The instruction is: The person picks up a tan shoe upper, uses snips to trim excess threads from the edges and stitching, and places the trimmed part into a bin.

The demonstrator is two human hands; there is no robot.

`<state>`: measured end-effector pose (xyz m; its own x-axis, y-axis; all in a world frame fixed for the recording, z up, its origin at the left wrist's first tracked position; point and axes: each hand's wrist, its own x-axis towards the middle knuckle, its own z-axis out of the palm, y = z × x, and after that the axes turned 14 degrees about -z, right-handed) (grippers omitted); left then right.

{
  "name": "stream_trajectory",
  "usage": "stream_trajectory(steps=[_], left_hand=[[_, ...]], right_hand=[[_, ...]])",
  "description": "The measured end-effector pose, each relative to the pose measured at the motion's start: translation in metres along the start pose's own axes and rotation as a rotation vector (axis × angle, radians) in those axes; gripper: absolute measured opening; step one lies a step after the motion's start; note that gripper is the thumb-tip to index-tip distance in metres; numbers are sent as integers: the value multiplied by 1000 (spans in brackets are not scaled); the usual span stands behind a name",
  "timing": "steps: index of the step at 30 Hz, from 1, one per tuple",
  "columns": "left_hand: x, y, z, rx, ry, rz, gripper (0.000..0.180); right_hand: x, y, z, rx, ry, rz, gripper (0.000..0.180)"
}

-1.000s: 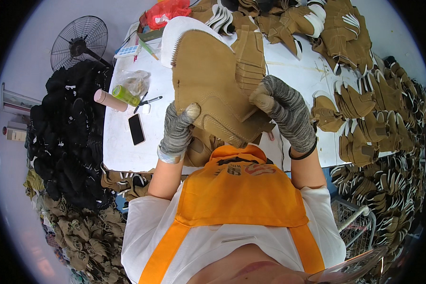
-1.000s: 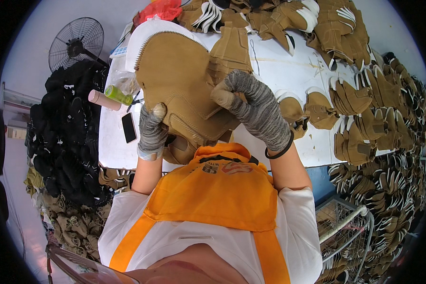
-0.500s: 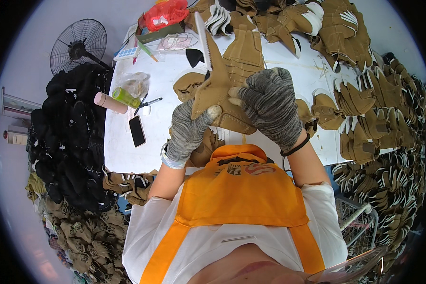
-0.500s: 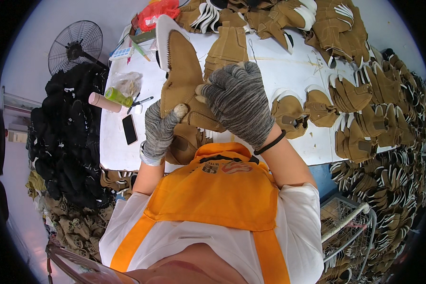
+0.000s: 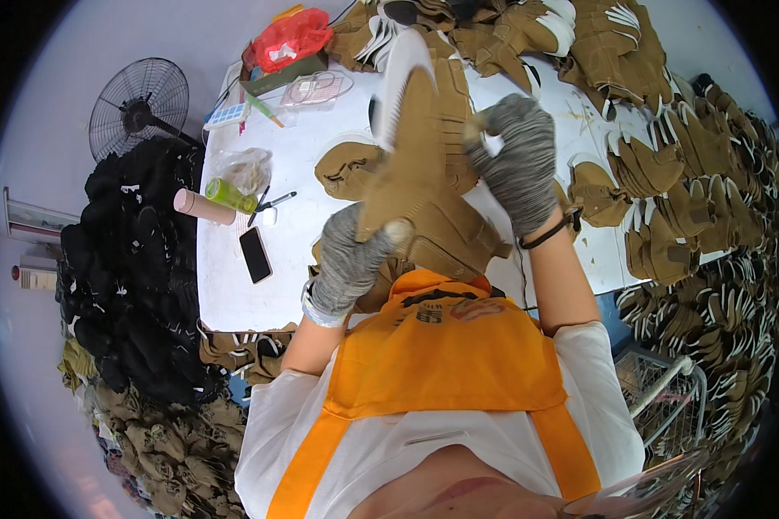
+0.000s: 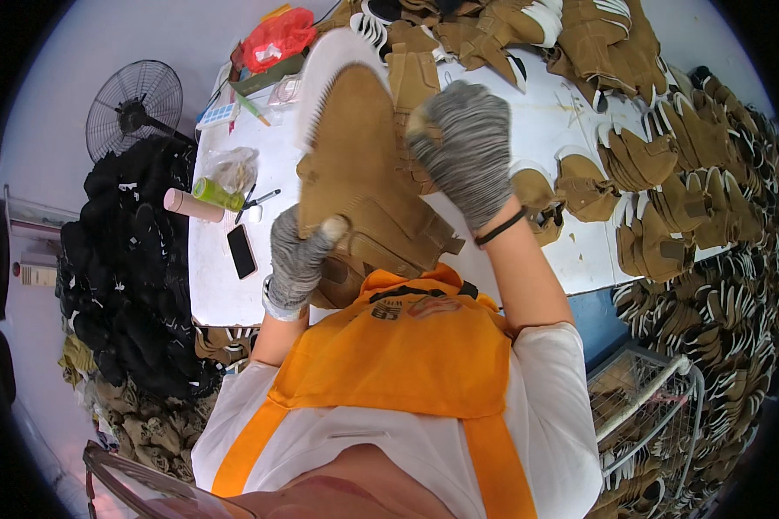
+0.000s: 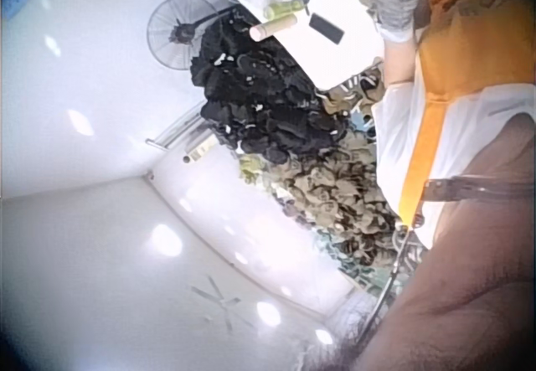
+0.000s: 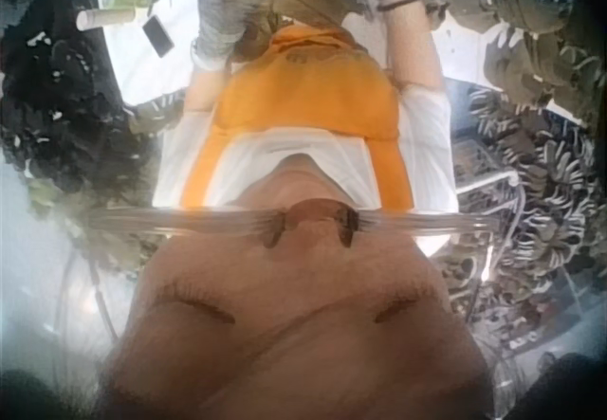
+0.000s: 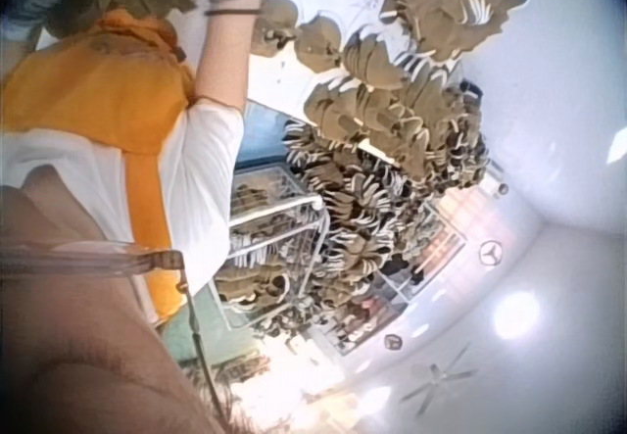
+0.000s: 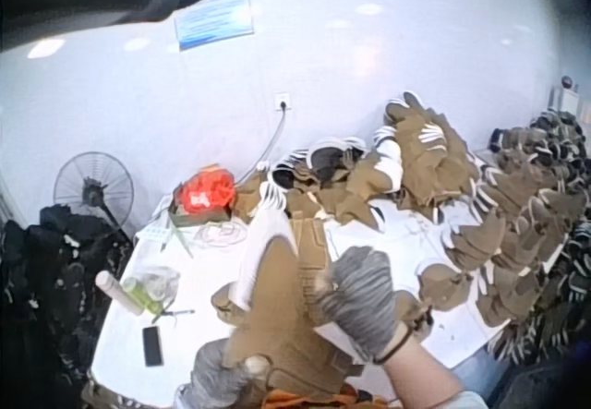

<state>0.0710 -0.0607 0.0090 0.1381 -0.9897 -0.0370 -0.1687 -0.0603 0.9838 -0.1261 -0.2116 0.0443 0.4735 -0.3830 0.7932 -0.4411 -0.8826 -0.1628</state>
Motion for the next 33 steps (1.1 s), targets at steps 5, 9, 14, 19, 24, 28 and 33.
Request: stream_trajectory(steps=[5,9,14,19,24,28,33], left_hand=[[9,10,-2,-238,185,-71,43],[7,15,1,-274,186,-25,38],[9,8,7,-175,136,-16,33],[10,2,1,62,109,86,29],[8,19,13,-96,166,-38,31],[11,24,17,-77,212,32,35],[3,25,23,-247,344,48,36]], right_hand=[[-7,-21,-16,347,90,71,13],[7,-43,-34,125,-87,-216,14],[-3,-44,-22,24,-189,-230,16],[-6,-47,-17,-50,-313,-254,19],[-5,-48,-11,-64,-137,-223,23],[-5,-46,-3,9,58,-170,21],[-3,-18,-10,392,333,228,11]])
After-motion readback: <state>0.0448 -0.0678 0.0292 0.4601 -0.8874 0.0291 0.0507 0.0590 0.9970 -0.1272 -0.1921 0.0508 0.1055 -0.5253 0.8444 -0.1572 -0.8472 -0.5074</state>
